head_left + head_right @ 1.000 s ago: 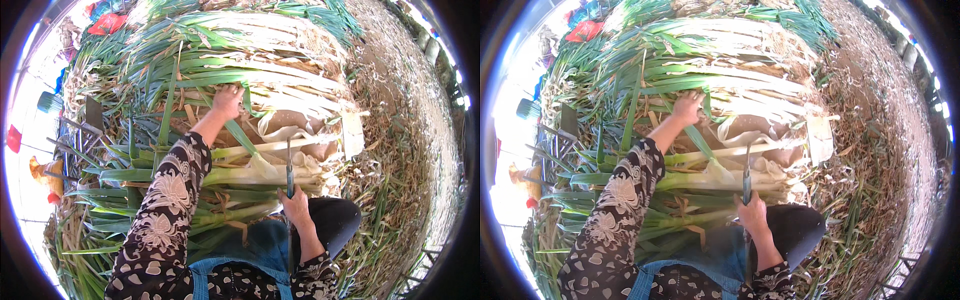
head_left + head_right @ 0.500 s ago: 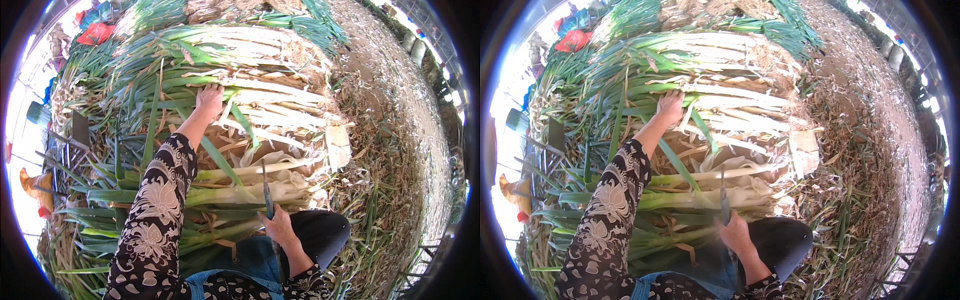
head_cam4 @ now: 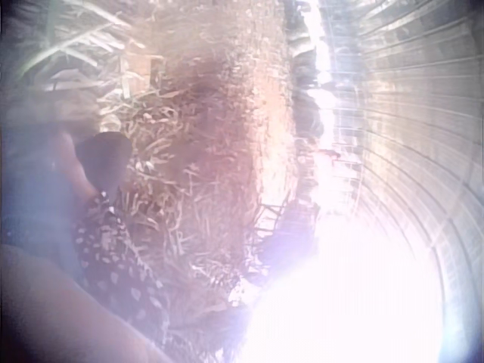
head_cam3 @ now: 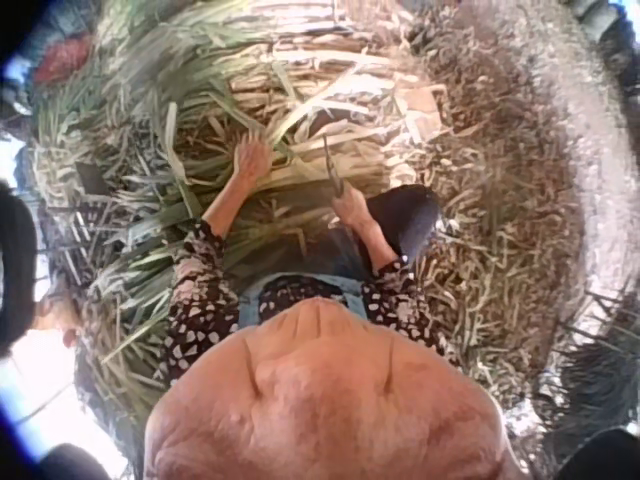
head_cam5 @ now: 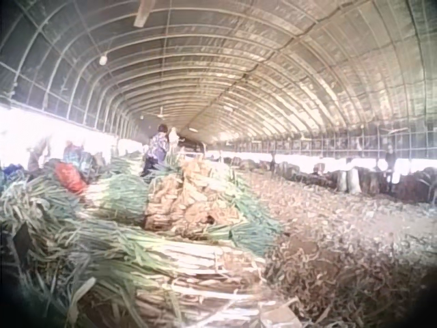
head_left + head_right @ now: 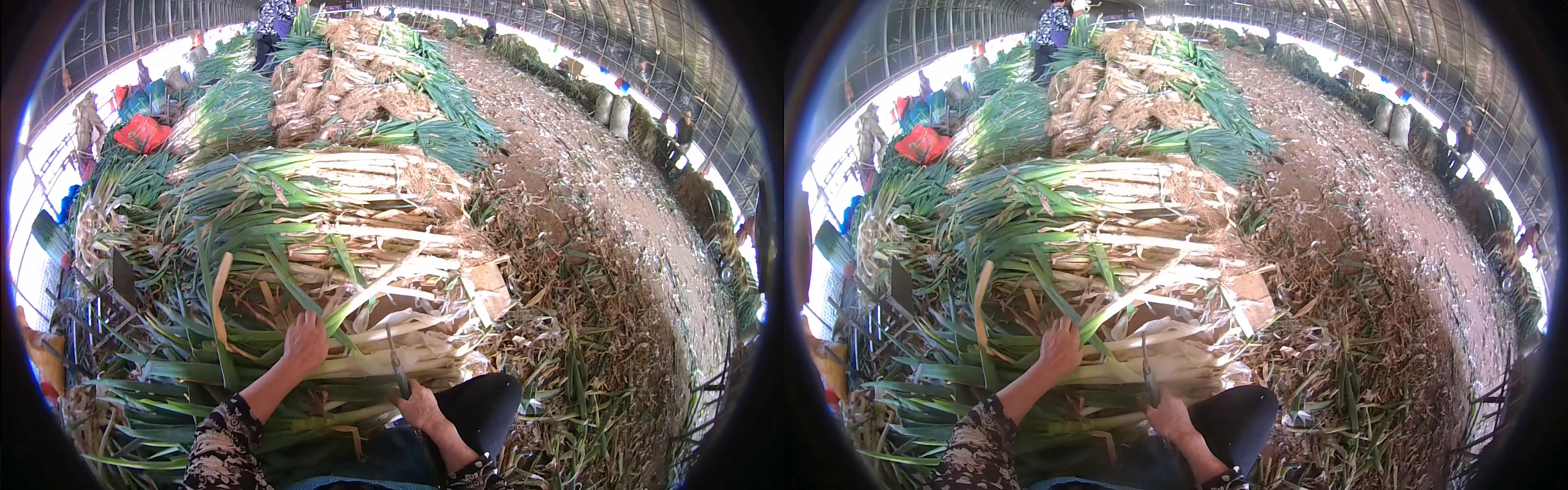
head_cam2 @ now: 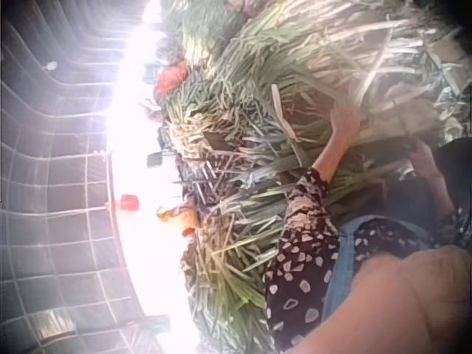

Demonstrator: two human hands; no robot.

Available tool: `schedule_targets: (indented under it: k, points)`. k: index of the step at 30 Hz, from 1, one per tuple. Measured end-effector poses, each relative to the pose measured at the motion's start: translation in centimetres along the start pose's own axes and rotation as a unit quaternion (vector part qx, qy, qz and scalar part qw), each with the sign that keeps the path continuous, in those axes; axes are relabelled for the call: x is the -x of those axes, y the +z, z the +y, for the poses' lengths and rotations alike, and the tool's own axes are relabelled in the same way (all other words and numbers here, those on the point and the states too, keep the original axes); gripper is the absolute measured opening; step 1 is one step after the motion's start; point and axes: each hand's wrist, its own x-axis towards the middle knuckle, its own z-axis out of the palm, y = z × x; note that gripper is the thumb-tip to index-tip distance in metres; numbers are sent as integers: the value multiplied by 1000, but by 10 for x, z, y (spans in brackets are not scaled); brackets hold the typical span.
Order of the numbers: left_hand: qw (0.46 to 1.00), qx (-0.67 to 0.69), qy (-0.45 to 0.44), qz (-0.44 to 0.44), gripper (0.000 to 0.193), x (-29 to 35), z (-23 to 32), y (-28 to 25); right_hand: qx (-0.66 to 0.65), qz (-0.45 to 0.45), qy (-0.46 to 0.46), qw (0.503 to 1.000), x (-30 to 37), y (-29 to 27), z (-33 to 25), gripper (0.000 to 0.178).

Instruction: The person sits cross-legged on the ground and uses a knife to trim the root ends of a large bundle of green onions. The trimmed roots are discarded to the side, and the cleaned onions are gathered into a neat bundle.

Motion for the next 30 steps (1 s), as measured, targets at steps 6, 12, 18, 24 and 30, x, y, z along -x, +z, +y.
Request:
schedule_targets:
  k: [6, 12, 18, 24, 30]
  points:
    - [987, 123, -37, -92, 67, 15, -26, -1, -46, 4, -31, 998, 45, 21, -11, 55]
    - [932, 296, -54, -203, 43, -29, -56, 32, 49, 35, -104, 993, 53, 33, -45, 44]
    - [943, 195, -129, -235, 38, -23, -37, 19, 120, 50, -69, 989, 31, 31, -75, 43]
    - [983, 94, -82, -134, 43, -18, -16, 17, 132, 57, -67, 987, 23, 18, -77, 43]
    - [997, 41, -41, -56, 34, -11, -16, 28, 123, -82, -146, 978, 19, 14, -76, 42]
